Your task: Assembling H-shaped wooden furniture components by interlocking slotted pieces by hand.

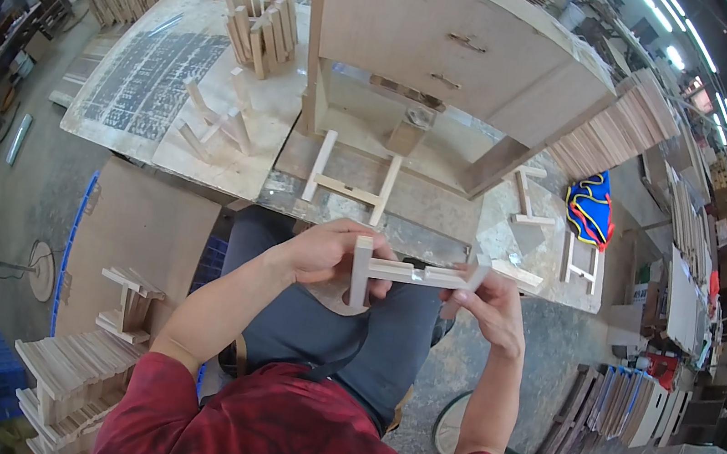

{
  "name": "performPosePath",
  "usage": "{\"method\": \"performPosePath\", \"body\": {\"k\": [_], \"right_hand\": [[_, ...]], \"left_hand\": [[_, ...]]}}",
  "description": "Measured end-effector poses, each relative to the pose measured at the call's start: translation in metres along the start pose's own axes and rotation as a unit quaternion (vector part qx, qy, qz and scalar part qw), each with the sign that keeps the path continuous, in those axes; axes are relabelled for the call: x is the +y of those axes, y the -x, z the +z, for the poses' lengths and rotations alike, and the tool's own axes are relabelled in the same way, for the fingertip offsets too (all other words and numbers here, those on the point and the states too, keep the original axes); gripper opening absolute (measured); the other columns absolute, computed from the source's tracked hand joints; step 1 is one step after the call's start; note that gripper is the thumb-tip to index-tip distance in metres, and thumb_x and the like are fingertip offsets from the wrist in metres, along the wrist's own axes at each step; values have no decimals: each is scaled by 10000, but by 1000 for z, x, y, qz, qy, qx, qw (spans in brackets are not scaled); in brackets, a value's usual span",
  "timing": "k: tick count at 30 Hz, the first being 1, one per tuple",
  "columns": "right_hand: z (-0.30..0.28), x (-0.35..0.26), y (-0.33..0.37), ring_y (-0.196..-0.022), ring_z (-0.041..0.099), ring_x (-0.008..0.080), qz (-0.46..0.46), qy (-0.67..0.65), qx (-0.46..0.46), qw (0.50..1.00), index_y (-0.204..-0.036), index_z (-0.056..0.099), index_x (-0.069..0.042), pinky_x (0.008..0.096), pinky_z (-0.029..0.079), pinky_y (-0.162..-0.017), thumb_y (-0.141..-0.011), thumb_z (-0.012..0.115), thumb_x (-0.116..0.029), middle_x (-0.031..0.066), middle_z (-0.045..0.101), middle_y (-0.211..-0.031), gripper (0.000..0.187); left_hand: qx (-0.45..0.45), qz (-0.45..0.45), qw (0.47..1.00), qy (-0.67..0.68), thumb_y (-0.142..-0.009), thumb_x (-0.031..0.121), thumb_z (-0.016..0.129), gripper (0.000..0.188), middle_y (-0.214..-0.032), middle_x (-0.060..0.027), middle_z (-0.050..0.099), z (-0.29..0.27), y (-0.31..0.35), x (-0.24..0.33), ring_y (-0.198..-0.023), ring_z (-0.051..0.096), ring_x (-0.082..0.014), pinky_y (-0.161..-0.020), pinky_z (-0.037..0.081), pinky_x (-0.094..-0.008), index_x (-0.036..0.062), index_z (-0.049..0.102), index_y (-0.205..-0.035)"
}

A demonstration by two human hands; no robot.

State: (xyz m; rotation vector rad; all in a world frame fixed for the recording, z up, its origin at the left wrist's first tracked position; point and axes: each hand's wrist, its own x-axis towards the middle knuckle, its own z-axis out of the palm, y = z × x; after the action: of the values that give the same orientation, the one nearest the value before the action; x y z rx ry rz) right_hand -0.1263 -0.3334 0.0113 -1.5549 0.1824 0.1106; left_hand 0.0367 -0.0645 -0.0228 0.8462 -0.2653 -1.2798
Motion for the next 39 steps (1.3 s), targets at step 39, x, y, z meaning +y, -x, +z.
{"method": "performPosePath", "body": {"k": [39], "right_hand": [[89, 82, 2, -872, 631, 273, -319, 231, 258, 882, -1213, 701, 7, 371, 499, -828, -745, 804, 95, 152, 729, -989, 487]], "left_hand": [[117, 142, 935, -304, -990, 200, 697, 248, -854, -30, 726, 32, 41, -23, -753, 621, -63, -660, 517, -251, -23, 729, -1094]]}}
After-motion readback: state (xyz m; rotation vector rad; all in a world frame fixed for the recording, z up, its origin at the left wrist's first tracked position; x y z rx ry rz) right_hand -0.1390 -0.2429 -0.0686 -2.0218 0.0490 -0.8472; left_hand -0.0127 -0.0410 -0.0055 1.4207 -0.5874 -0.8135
